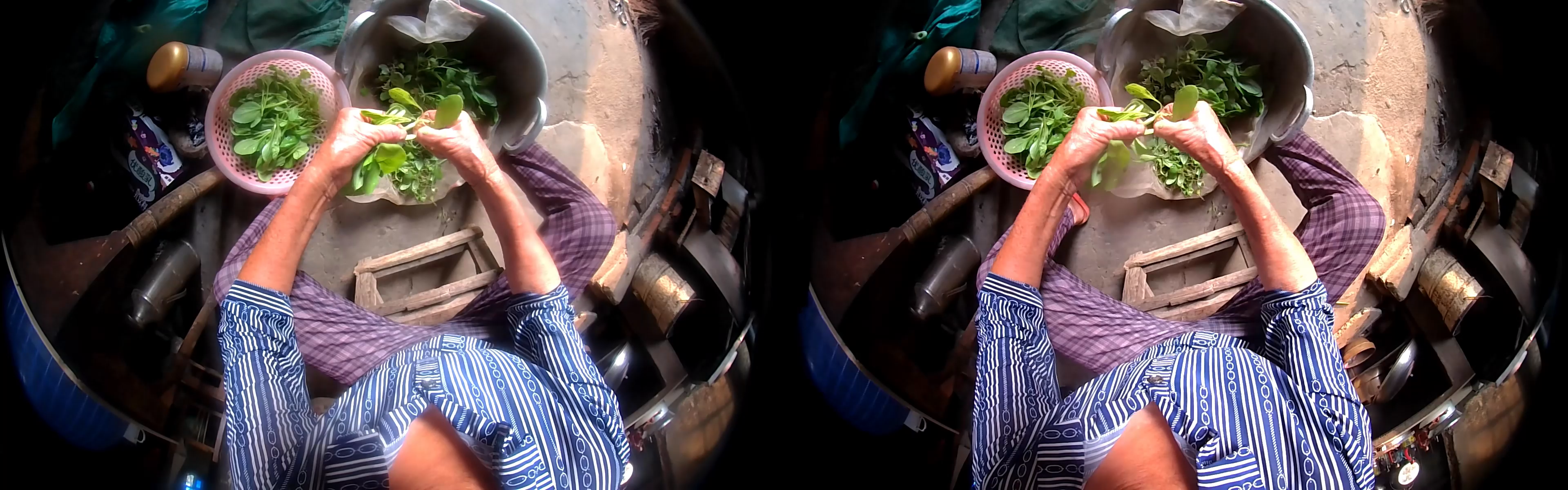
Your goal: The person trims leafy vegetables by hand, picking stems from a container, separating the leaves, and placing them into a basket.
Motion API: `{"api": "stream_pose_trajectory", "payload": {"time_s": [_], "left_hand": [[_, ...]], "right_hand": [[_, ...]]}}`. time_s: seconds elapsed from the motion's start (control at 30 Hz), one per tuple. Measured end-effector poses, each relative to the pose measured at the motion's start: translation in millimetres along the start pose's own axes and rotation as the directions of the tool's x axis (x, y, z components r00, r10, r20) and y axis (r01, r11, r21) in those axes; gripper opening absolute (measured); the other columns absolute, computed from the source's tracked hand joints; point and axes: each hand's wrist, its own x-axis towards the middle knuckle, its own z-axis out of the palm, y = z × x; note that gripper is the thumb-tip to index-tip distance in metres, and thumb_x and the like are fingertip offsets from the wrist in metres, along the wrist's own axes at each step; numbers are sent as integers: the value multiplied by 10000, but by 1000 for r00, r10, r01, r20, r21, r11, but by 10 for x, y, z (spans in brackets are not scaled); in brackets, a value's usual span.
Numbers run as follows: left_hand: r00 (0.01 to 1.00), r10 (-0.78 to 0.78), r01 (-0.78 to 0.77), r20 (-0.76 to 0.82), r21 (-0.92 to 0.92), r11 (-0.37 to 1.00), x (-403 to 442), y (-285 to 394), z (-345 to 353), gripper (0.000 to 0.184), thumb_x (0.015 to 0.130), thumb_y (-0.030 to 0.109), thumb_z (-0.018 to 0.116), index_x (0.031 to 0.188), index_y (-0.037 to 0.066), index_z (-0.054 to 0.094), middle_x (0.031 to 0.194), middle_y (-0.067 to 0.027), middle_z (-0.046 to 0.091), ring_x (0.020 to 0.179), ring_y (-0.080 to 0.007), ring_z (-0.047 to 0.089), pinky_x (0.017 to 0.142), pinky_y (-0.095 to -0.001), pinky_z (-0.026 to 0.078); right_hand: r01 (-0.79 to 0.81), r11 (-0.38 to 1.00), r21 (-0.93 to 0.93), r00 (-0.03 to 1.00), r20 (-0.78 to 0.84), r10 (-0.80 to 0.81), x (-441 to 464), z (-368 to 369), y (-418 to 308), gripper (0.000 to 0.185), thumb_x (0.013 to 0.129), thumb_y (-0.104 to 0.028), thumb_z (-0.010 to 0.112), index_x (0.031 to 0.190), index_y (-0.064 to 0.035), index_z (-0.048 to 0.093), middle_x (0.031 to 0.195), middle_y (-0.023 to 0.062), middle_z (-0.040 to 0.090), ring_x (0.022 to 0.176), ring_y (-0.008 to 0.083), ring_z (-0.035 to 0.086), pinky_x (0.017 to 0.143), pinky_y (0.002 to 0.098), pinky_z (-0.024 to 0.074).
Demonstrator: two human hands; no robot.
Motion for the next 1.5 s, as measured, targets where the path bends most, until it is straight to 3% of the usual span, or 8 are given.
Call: {"api": "stream_pose_trajectory", "payload": {"time_s": [0.53,0.83,0.9,0.97,1.13,1.23,1.3,1.5], "left_hand": [[999,-17,9,44,185,983,-9,-23,-16,117,732,62,640,820,-15,639,694,-11,592,595,-70,520,547,-231,441],[974,-62,-17,218,344,939,23,-54,-101,156,746,48,625,885,-12,664,735,10,621,636,-45,532,585,-200,437],[980,-39,-71,195,527,847,16,-70,-138,181,735,94,634,894,15,669,710,-43,645,613,-110,570,609,-256,453],[993,112,-83,48,937,338,-21,-20,-150,219,687,154,598,859,38,668,745,-190,636,676,-287,619,674,-359,470],[963,271,-139,-13,833,535,-5,53,-234,229,692,221,651,796,20,620,749,-214,592,730,-352,587,669,-419,438],[964,262,-143,-43,745,651,2,48,-293,233,687,205,665,820,18,625,744,-211,595,700,-342,585,661,-401,440],[969,244,-146,-40,703,696,-1,31,-316,220,696,183,654,838,18,626,716,-191,598,655,-292,589,647,-369,442],[968,243,-165,-55,588,791,-43,120,-234,215,711,173,631,843,5,606,683,-158,587,594,-210,548,618,-329,433]], "right_hand": [[-79,993,88,996,36,76,-109,1,-8,127,747,-162,630,763,-48,577,598,-54,486,514,29,416,472,182,326],[-216,839,500,970,211,123,-189,42,280,123,747,-138,655,804,-67,572,649,-69,468,511,20,369,469,164,283],[-28,999,31,998,60,26,-170,55,519,116,742,-129,638,786,-33,589,642,1,561,568,90,514,531,243,420],[78,905,-419,993,-44,-106,-219,23,644,142,735,-131,634,796,-11,591,680,101,612,624,191,591,609,303,471],[117,551,-826,993,85,-84,-74,116,1468,294,763,-115,565,1052,-97,514,1015,202,538,861,415,565,731,480,471],[25,550,-835,997,-16,-69,248,-51,1431,166,765,-110,532,929,-79,542,923,206,546,802,400,581,675,479,481],[83,455,-887,926,-100,-364,500,-170,1350,70,769,-120,498,775,-72,548,843,178,542,672,377,588,550,450,483],[-32,417,-908,939,-170,-298,1174,-322,1203,138,757,-94,498,892,-87,531,959,163,503,786,372,574,641,455,466]]}}
